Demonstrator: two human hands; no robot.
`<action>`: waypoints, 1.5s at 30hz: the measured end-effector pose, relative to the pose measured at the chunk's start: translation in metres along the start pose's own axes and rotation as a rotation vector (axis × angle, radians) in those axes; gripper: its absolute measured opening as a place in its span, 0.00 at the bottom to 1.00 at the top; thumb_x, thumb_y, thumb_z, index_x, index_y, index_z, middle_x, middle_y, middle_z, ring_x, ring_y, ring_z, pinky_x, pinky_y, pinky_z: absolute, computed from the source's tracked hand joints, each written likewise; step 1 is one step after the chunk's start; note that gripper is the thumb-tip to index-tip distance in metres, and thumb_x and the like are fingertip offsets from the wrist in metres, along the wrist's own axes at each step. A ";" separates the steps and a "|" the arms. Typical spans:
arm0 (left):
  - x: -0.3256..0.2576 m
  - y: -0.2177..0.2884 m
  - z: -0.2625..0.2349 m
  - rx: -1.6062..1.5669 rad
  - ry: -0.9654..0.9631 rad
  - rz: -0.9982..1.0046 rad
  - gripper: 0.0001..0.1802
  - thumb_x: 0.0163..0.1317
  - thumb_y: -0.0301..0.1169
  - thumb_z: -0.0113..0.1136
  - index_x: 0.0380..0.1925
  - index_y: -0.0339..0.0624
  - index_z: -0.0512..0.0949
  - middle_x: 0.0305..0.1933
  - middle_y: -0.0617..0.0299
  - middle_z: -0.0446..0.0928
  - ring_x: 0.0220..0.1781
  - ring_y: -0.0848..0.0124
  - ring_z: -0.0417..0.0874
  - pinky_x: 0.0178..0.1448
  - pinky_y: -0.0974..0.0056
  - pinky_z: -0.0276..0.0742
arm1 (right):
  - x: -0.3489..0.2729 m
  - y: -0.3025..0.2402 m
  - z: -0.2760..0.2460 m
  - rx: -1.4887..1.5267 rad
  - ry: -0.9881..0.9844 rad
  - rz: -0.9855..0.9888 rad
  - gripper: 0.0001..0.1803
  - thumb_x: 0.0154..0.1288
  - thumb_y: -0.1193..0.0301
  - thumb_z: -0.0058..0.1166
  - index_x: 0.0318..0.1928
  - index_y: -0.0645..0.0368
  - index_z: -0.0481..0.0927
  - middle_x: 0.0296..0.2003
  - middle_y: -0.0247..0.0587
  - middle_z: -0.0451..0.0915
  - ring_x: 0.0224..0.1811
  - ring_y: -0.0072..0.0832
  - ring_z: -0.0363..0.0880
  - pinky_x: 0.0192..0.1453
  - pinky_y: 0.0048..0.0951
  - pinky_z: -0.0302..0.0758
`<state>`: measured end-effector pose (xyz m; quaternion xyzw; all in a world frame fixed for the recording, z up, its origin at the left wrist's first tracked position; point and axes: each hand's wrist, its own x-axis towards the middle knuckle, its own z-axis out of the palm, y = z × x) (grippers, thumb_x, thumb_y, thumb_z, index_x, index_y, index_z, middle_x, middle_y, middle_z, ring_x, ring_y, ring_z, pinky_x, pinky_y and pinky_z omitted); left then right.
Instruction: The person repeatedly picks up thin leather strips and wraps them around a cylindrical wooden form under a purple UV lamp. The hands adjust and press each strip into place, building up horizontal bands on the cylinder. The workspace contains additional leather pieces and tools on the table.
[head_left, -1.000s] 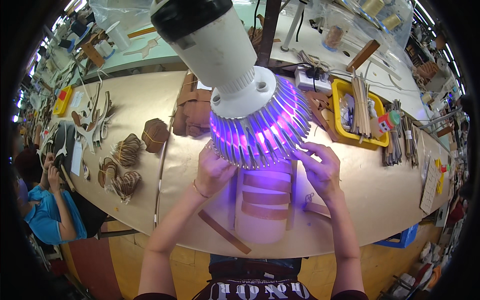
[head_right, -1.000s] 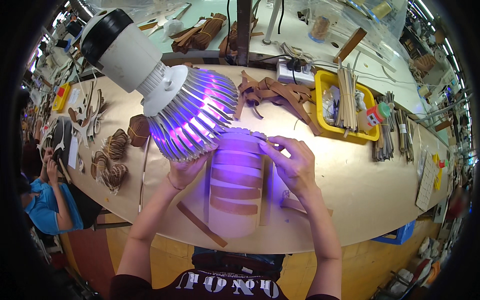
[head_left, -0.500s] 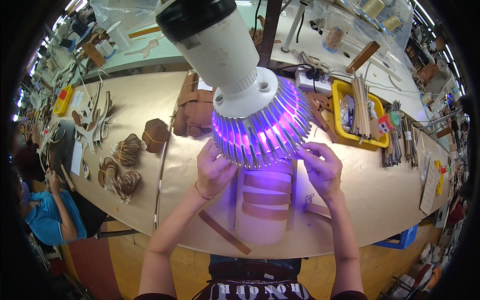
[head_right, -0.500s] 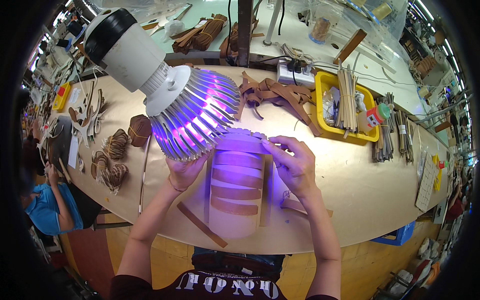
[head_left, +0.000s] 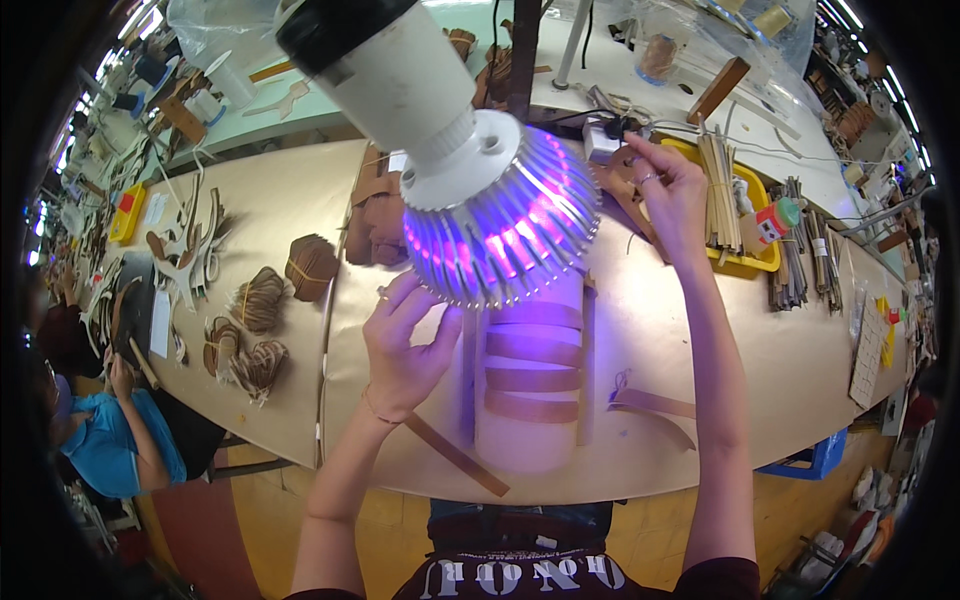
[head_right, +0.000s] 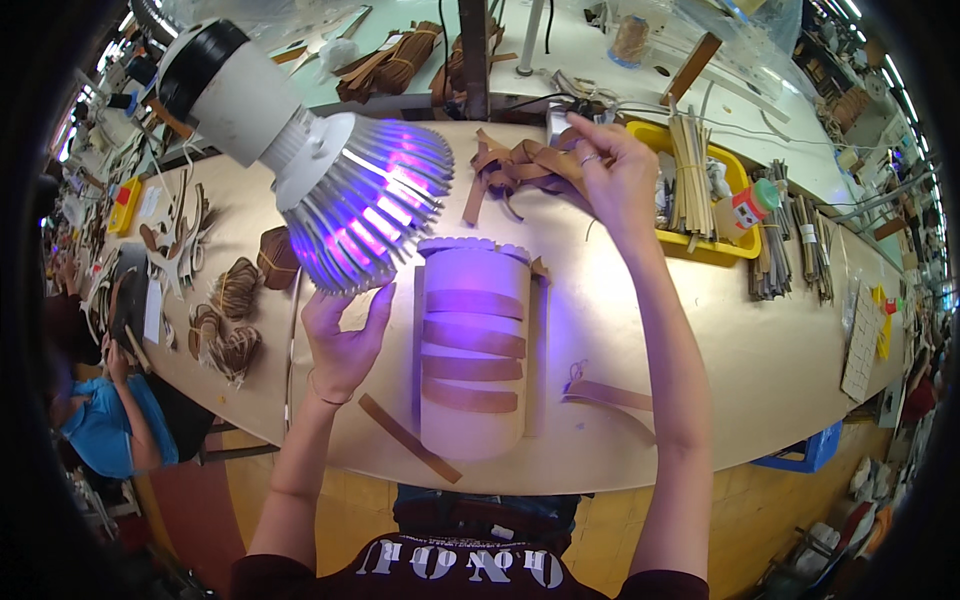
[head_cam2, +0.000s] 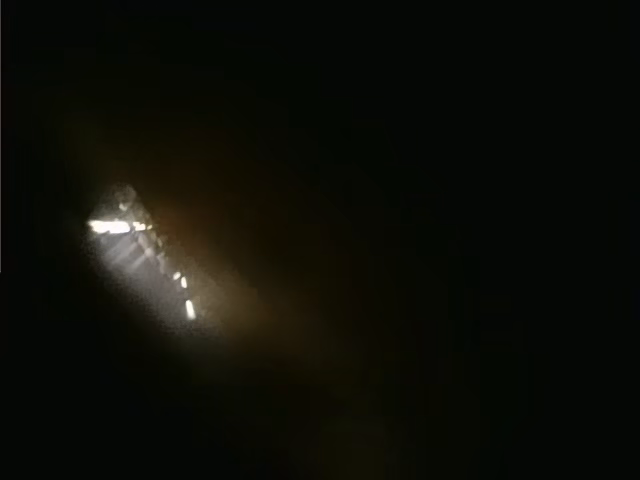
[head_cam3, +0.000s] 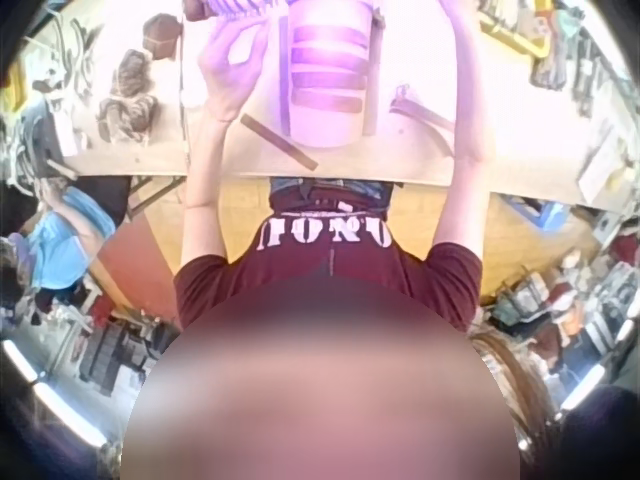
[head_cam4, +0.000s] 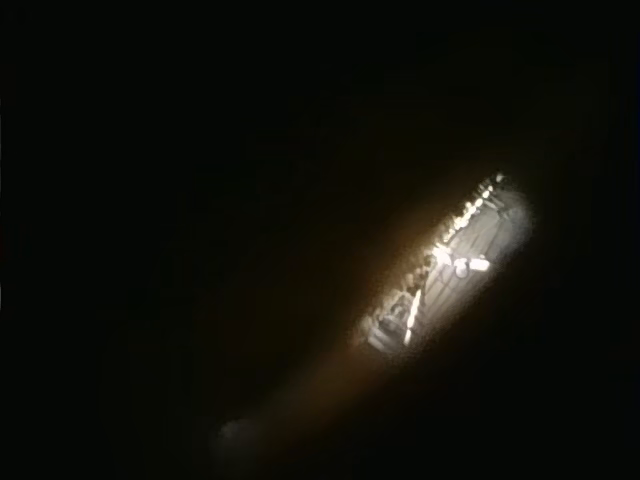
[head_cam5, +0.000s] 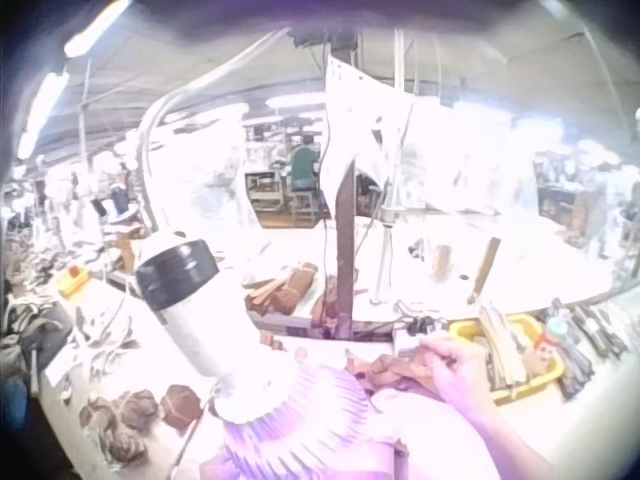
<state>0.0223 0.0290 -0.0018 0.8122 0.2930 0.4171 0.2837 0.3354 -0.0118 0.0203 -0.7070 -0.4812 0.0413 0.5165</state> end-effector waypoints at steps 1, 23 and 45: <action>-0.007 0.002 -0.006 -0.005 0.009 -0.053 0.11 0.52 0.21 0.65 0.37 0.40 0.82 0.44 0.55 0.81 0.44 0.61 0.83 0.49 0.62 0.77 | 0.005 0.008 0.001 -0.087 -0.029 0.032 0.17 0.61 0.79 0.52 0.51 0.58 0.82 0.33 0.38 0.80 0.33 0.22 0.74 0.40 0.23 0.71; -0.099 0.037 0.014 -0.680 -0.074 -0.799 0.09 0.65 0.28 0.60 0.41 0.36 0.75 0.42 0.66 0.74 0.38 0.82 0.73 0.44 0.75 0.70 | -0.179 -0.069 -0.047 0.062 -0.367 0.244 0.15 0.59 0.73 0.61 0.47 0.62 0.79 0.41 0.42 0.78 0.41 0.29 0.76 0.46 0.26 0.72; 0.002 0.070 -0.020 -0.934 -0.020 -0.589 0.15 0.59 0.21 0.63 0.45 0.33 0.72 0.38 0.56 0.81 0.39 0.72 0.83 0.41 0.70 0.81 | -0.126 -0.127 -0.033 0.679 -0.651 0.379 0.21 0.63 0.69 0.61 0.56 0.62 0.76 0.44 0.34 0.80 0.46 0.20 0.75 0.52 0.25 0.73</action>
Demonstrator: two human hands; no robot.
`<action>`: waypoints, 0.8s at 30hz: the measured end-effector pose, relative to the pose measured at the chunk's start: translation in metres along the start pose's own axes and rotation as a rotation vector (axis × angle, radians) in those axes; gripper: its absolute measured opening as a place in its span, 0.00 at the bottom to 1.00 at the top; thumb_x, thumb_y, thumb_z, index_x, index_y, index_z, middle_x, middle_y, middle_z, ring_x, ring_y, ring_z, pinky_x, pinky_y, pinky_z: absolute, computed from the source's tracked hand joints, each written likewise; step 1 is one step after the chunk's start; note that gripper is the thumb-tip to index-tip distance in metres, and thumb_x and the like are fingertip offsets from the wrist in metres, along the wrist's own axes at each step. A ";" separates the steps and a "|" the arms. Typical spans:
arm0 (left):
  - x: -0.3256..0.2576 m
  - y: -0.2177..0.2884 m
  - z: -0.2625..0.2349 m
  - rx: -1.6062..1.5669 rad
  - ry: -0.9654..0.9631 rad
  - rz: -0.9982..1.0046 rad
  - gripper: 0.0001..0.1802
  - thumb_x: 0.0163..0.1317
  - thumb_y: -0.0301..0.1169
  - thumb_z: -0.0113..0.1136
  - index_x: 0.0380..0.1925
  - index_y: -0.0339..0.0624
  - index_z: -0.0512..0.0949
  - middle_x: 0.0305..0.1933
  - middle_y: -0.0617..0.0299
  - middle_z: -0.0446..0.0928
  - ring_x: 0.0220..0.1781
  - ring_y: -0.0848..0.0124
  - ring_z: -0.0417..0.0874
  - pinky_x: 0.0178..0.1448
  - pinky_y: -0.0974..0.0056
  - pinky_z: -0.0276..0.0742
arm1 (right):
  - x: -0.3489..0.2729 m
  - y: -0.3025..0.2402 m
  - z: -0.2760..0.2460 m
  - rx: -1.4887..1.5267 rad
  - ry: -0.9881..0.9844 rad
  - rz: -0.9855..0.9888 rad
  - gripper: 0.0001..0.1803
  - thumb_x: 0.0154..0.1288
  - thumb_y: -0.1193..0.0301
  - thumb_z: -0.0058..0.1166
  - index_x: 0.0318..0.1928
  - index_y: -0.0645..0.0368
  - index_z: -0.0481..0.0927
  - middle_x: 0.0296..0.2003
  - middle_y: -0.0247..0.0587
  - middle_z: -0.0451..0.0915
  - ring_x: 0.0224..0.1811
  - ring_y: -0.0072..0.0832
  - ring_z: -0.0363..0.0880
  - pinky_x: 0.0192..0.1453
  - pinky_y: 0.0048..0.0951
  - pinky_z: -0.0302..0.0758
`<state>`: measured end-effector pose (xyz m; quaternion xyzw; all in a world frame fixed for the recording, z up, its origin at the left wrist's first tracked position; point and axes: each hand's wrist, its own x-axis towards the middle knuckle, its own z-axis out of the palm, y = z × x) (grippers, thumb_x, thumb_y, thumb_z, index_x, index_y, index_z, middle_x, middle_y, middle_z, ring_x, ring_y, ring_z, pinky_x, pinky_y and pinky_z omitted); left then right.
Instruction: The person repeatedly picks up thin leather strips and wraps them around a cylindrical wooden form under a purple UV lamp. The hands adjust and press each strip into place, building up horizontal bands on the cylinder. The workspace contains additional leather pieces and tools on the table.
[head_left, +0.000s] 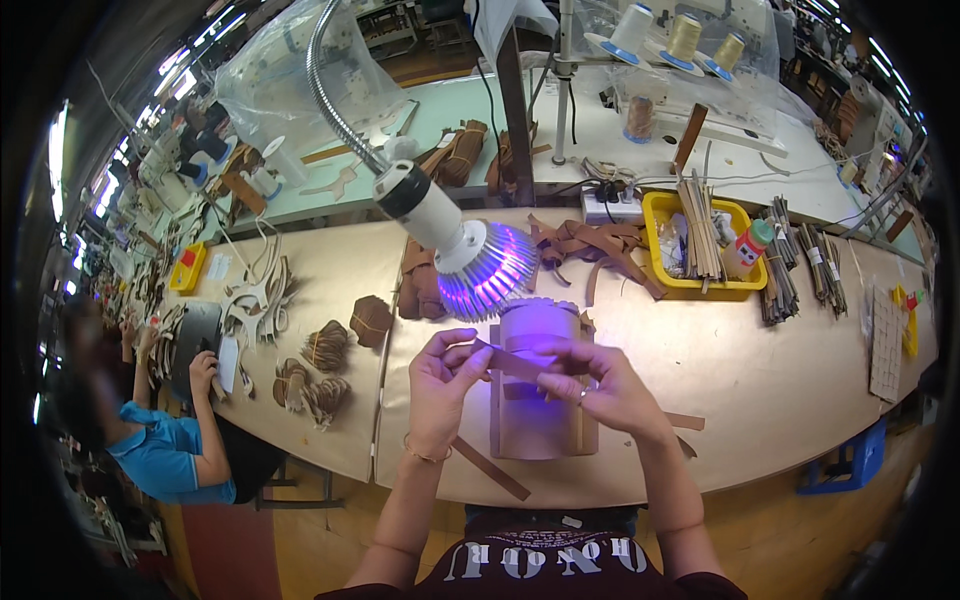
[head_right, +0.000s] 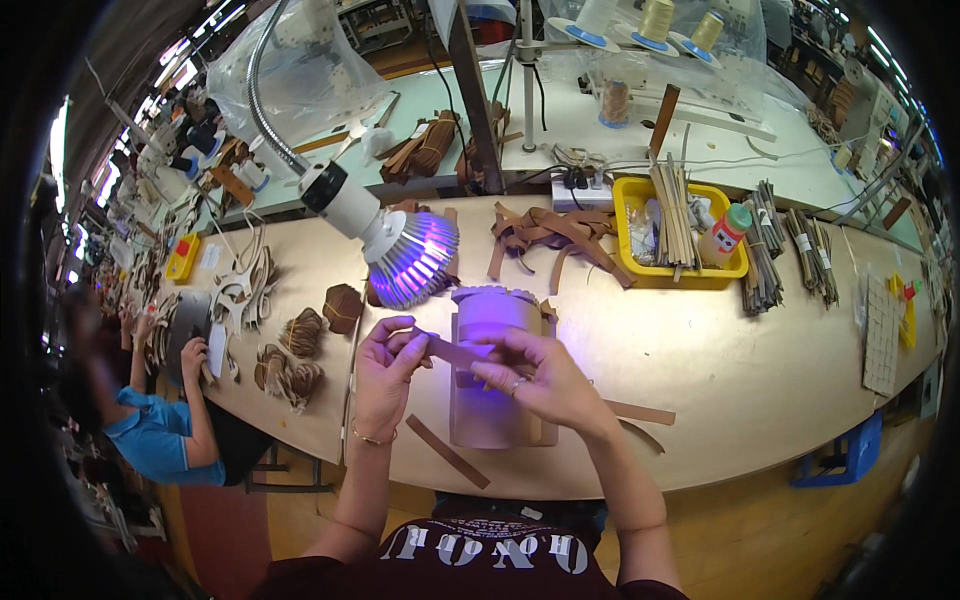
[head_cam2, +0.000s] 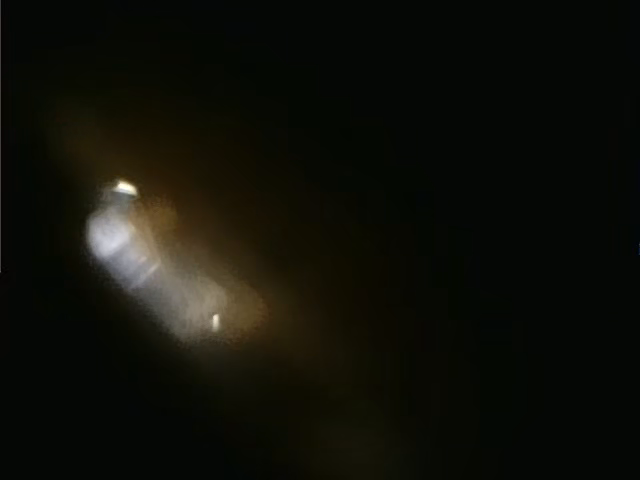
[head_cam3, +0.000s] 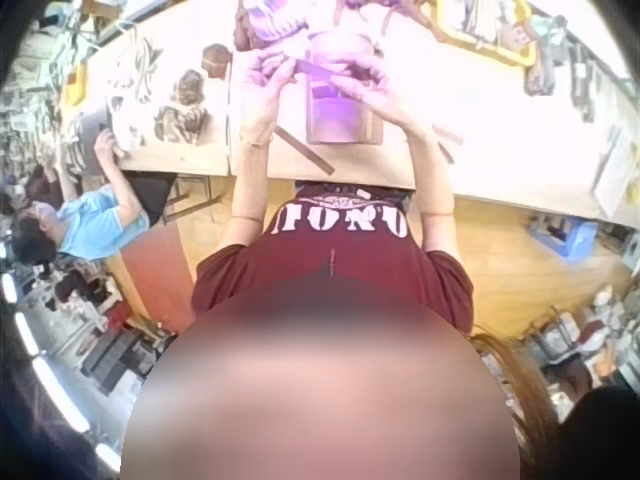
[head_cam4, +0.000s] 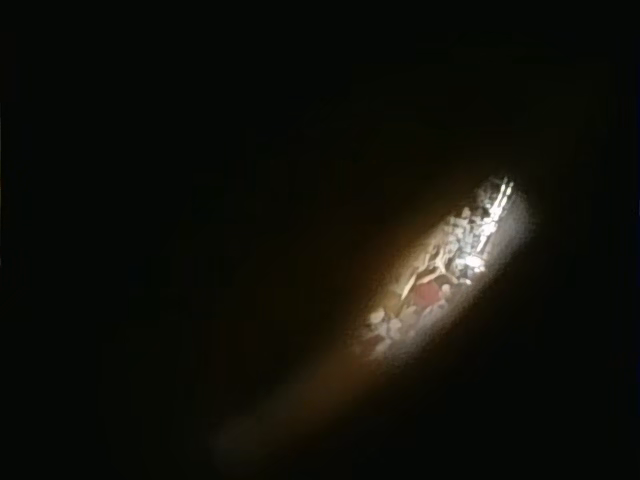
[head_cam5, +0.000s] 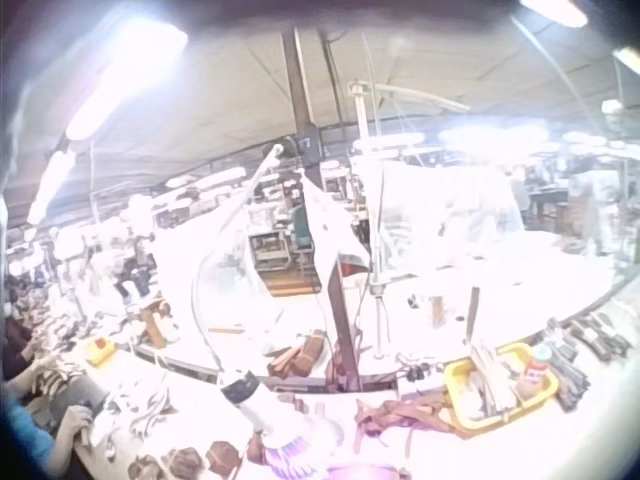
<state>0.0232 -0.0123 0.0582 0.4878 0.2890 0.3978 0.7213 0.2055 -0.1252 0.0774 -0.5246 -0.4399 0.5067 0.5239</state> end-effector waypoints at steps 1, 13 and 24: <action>0.005 0.000 -0.001 0.007 0.062 -0.014 0.15 0.59 0.21 0.63 0.46 0.32 0.71 0.38 0.55 0.81 0.39 0.72 0.84 0.41 0.70 0.81 | 0.005 -0.003 -0.004 -0.007 0.026 0.044 0.21 0.63 0.69 0.60 0.56 0.62 0.76 0.44 0.35 0.80 0.47 0.20 0.75 0.53 0.26 0.73; 0.045 -0.014 -0.004 -0.072 0.030 0.159 0.17 0.57 0.14 0.58 0.47 0.34 0.73 0.43 0.61 0.81 0.45 0.77 0.82 0.48 0.71 0.80 | 0.042 -0.018 -0.021 -0.177 0.239 -0.170 0.21 0.62 0.76 0.60 0.56 0.61 0.73 0.35 0.34 0.81 0.39 0.18 0.78 0.48 0.22 0.75; 0.053 -0.016 0.005 -0.015 -0.049 0.229 0.21 0.60 0.25 0.63 0.54 0.36 0.70 0.50 0.63 0.76 0.50 0.76 0.78 0.50 0.68 0.79 | 0.041 -0.017 -0.034 -0.222 0.311 -0.183 0.17 0.63 0.76 0.58 0.53 0.62 0.77 0.35 0.38 0.82 0.37 0.20 0.79 0.45 0.24 0.75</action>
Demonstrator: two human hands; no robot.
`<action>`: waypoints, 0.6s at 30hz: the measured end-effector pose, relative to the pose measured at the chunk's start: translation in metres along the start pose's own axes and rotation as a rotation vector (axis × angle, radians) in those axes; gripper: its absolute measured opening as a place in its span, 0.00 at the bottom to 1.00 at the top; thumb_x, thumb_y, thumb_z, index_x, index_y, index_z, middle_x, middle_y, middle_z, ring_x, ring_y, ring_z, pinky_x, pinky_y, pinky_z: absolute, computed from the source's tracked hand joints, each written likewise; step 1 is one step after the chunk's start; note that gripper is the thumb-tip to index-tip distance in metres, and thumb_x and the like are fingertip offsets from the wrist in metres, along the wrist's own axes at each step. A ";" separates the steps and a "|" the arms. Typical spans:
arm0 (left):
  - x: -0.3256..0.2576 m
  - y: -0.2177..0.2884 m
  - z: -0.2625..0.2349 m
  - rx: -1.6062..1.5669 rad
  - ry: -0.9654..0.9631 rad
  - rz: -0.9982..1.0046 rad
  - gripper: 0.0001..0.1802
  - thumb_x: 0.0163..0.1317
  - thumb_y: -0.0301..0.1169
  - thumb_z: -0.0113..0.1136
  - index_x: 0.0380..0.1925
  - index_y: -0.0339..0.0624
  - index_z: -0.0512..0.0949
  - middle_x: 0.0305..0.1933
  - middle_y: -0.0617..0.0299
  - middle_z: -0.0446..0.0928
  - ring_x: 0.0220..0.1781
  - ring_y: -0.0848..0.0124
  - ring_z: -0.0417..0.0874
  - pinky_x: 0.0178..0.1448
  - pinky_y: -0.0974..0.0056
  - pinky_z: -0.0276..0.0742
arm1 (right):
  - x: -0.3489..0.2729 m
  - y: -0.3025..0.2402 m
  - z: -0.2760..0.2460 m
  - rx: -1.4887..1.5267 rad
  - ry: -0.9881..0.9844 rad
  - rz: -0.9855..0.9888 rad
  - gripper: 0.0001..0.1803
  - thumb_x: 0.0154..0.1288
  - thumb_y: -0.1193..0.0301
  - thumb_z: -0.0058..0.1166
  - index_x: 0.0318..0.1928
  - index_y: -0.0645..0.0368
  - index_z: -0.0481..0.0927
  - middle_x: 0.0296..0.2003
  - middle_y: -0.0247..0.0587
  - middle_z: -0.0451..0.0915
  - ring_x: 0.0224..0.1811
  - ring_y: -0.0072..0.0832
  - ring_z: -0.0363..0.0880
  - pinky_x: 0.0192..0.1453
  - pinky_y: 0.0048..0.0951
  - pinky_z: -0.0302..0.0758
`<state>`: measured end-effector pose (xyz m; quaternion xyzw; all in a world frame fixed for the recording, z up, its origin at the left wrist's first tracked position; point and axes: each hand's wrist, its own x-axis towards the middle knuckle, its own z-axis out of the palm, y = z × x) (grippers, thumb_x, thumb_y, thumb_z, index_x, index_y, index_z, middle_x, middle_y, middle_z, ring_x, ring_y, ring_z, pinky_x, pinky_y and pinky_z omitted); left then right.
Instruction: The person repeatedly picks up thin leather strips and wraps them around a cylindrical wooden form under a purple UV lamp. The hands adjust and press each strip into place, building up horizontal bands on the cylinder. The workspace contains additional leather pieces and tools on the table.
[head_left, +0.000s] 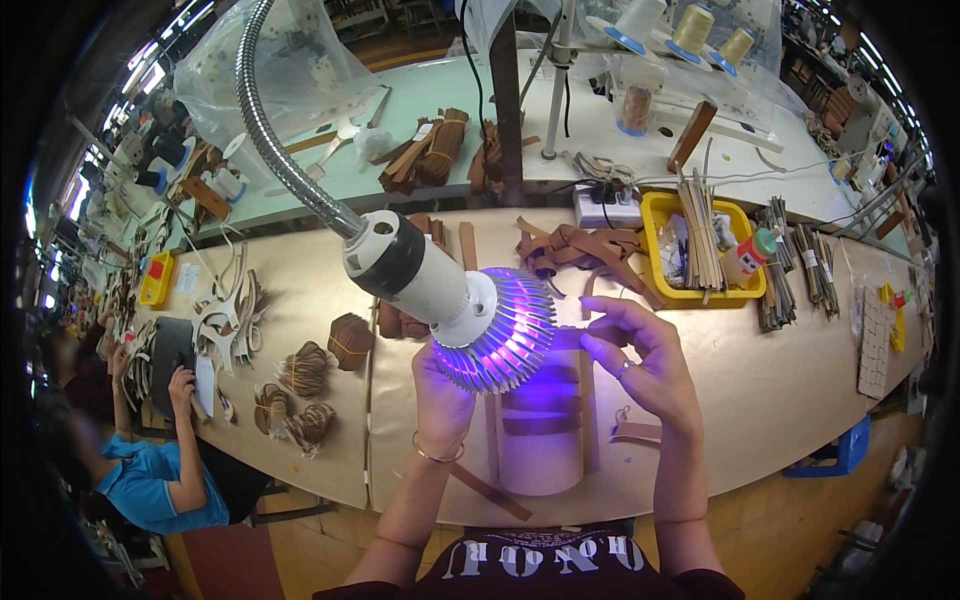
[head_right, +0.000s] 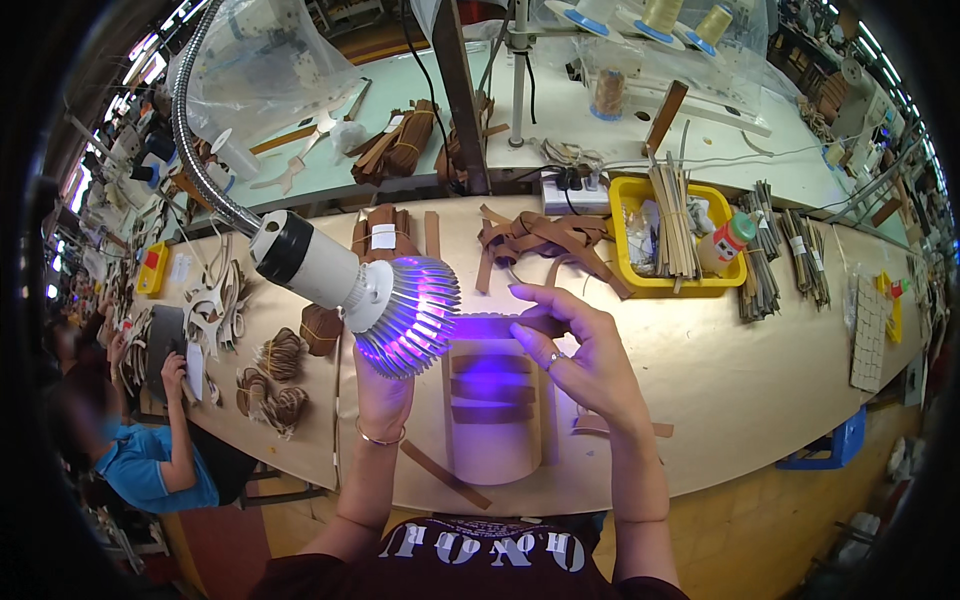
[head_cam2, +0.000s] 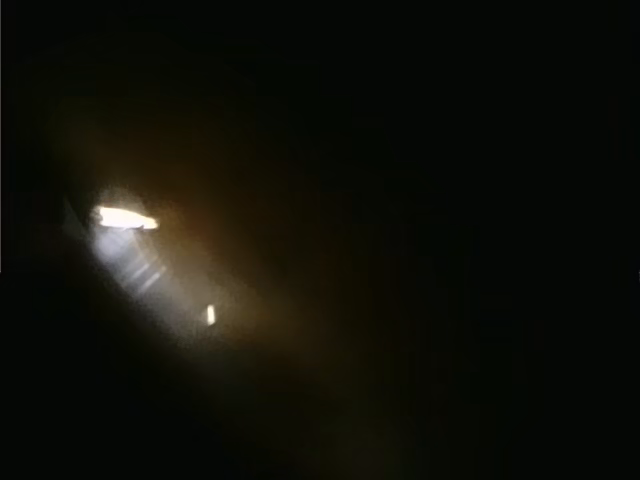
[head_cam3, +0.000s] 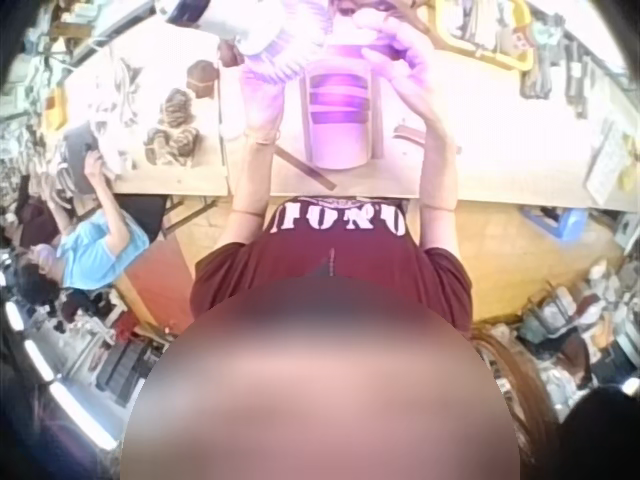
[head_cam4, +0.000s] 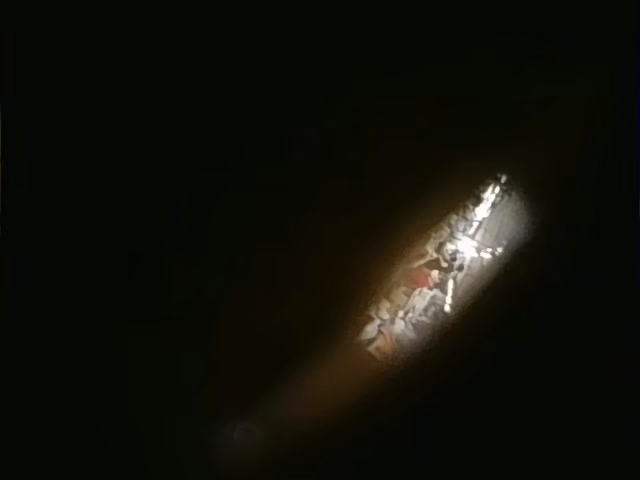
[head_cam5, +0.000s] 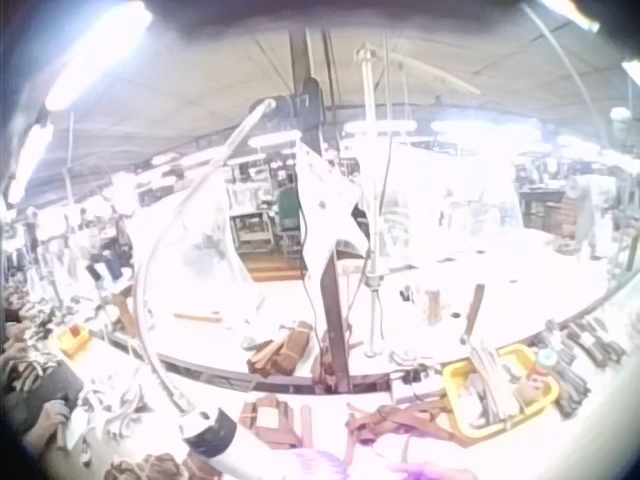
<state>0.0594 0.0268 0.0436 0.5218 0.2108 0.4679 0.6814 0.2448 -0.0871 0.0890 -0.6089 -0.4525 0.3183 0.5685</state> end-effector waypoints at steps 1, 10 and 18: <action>0.000 -0.001 -0.001 0.009 0.015 -0.007 0.19 0.59 0.24 0.63 0.51 0.36 0.72 0.49 0.64 0.77 0.48 0.76 0.79 0.49 0.68 0.78 | 0.000 0.001 -0.001 -0.072 0.009 -0.030 0.16 0.61 0.78 0.59 0.51 0.61 0.78 0.35 0.38 0.82 0.38 0.22 0.80 0.45 0.24 0.75; -0.016 0.002 -0.022 0.913 -0.247 0.659 0.16 0.42 0.21 0.70 0.34 0.44 0.85 0.33 0.61 0.81 0.35 0.61 0.83 0.40 0.62 0.79 | -0.012 0.012 -0.011 -0.874 0.195 -0.759 0.17 0.44 0.77 0.63 0.40 0.54 0.84 0.39 0.40 0.82 0.39 0.34 0.82 0.41 0.30 0.79; -0.022 -0.003 -0.025 0.846 -0.179 0.741 0.16 0.39 0.23 0.73 0.33 0.48 0.87 0.45 0.60 0.77 0.47 0.61 0.79 0.47 0.61 0.76 | -0.021 0.027 -0.002 -0.914 0.367 -0.870 0.18 0.40 0.76 0.67 0.38 0.52 0.85 0.44 0.38 0.79 0.41 0.33 0.78 0.40 0.29 0.79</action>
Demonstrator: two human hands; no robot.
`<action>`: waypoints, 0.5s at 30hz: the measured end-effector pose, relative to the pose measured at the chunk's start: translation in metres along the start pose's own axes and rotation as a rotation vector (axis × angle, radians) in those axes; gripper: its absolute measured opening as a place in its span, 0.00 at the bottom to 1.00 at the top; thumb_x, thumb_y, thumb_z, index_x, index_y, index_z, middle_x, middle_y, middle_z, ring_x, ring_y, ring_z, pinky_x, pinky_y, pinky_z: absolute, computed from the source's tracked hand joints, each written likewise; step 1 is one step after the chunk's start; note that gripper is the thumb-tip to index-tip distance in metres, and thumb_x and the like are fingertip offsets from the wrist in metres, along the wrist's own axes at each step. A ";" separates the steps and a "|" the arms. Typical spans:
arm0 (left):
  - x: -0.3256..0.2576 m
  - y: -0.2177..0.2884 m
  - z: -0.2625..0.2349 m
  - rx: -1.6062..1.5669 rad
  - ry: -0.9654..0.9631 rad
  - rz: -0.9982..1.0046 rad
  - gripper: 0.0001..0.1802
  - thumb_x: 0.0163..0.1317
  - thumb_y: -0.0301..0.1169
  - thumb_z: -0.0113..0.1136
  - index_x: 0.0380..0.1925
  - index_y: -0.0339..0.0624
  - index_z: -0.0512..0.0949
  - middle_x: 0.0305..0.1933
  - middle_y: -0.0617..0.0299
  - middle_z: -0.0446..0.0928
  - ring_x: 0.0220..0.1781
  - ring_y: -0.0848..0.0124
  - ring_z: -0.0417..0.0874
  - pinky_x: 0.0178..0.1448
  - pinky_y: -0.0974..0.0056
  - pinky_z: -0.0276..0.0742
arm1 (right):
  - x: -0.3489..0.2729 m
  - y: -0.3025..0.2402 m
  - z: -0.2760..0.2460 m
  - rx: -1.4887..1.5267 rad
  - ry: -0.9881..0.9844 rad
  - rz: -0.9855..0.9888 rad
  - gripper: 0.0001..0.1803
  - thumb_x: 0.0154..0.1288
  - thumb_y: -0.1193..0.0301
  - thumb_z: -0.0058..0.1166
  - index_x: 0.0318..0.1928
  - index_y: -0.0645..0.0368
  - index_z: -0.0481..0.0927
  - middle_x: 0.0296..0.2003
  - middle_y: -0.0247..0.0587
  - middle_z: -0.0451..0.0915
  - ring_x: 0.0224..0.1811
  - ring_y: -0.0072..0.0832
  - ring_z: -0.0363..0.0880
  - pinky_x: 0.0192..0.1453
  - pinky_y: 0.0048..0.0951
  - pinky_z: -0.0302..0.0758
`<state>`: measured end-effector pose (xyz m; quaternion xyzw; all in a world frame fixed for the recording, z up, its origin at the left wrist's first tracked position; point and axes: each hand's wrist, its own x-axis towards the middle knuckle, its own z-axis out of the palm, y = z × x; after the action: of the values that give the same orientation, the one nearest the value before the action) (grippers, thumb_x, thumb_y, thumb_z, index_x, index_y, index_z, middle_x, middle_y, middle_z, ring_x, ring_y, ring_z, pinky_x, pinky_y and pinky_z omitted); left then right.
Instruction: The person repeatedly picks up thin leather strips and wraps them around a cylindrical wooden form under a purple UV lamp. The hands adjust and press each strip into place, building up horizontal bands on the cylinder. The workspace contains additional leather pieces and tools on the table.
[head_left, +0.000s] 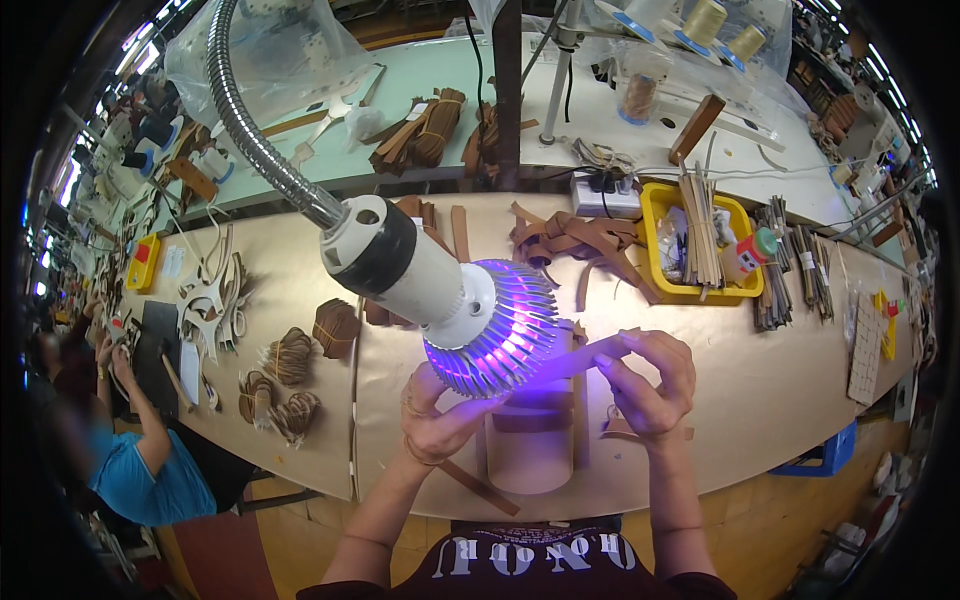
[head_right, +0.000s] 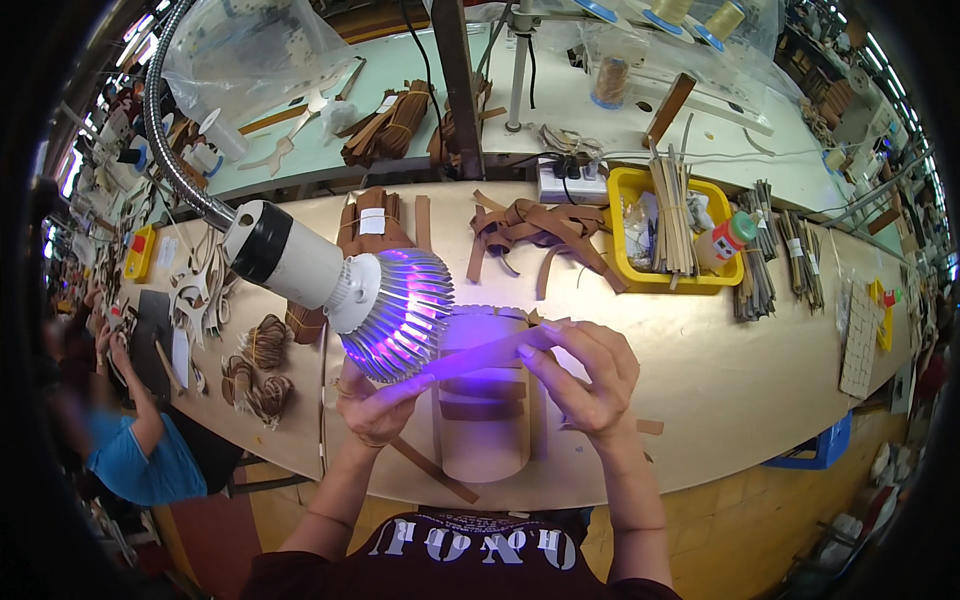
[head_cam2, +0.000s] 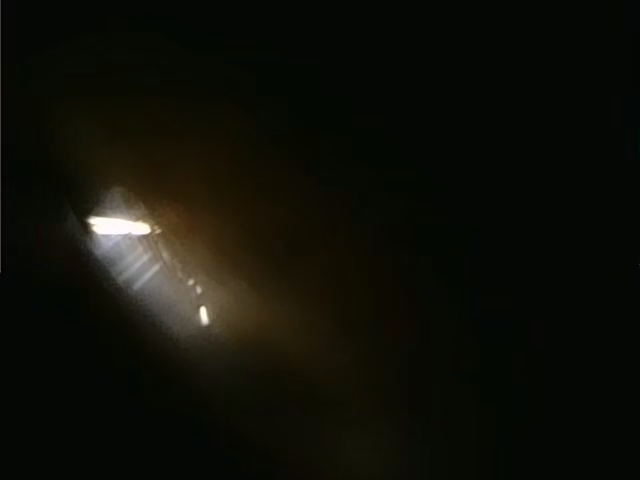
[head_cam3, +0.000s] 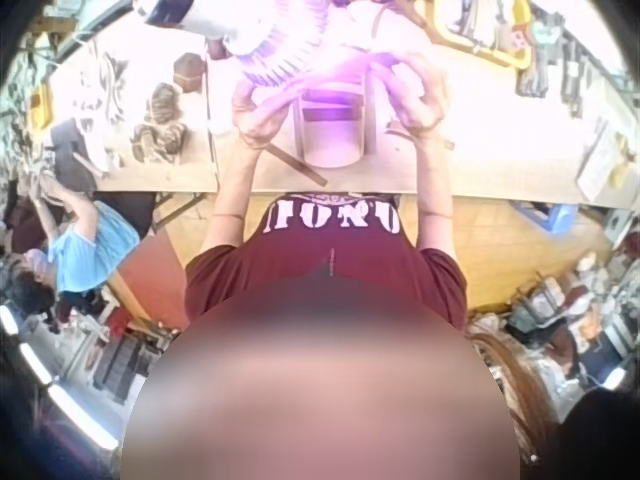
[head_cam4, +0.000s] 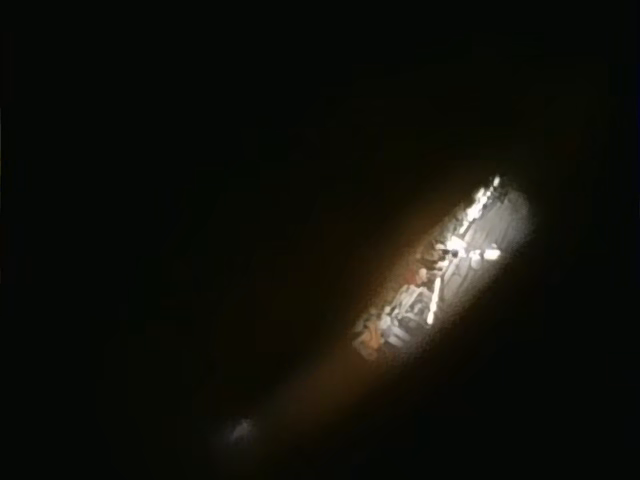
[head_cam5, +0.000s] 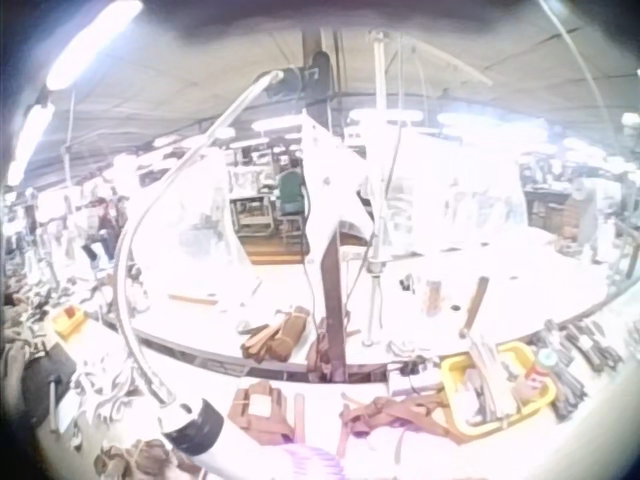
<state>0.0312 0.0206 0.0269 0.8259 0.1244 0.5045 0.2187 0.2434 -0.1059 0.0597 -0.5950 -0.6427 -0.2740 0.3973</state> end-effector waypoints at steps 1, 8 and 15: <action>-0.001 0.000 0.000 0.006 0.012 -0.008 0.16 0.38 0.23 0.73 0.32 0.48 0.87 0.46 0.60 0.76 0.47 0.62 0.79 0.47 0.62 0.76 | -0.001 0.000 0.001 0.001 0.004 0.002 0.18 0.40 0.76 0.67 0.37 0.52 0.85 0.44 0.38 0.79 0.41 0.33 0.78 0.41 0.29 0.78; -0.009 0.001 -0.001 -0.031 0.054 -0.117 0.14 0.37 0.21 0.75 0.28 0.47 0.87 0.47 0.59 0.73 0.46 0.65 0.77 0.47 0.66 0.74 | -0.006 -0.001 0.002 0.043 -0.031 0.045 0.16 0.43 0.75 0.66 0.37 0.51 0.85 0.42 0.36 0.79 0.39 0.31 0.78 0.40 0.29 0.75; -0.024 0.012 -0.010 -0.018 0.150 -0.154 0.15 0.38 0.21 0.75 0.30 0.47 0.85 0.42 0.62 0.70 0.42 0.66 0.75 0.44 0.64 0.74 | -0.023 -0.025 -0.004 0.059 -0.031 0.060 0.17 0.46 0.73 0.67 0.40 0.50 0.83 0.41 0.33 0.78 0.36 0.28 0.76 0.37 0.27 0.71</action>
<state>0.0106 0.0020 0.0182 0.7719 0.1990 0.5476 0.2543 0.2192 -0.1254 0.0460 -0.6061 -0.6384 -0.2337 0.4130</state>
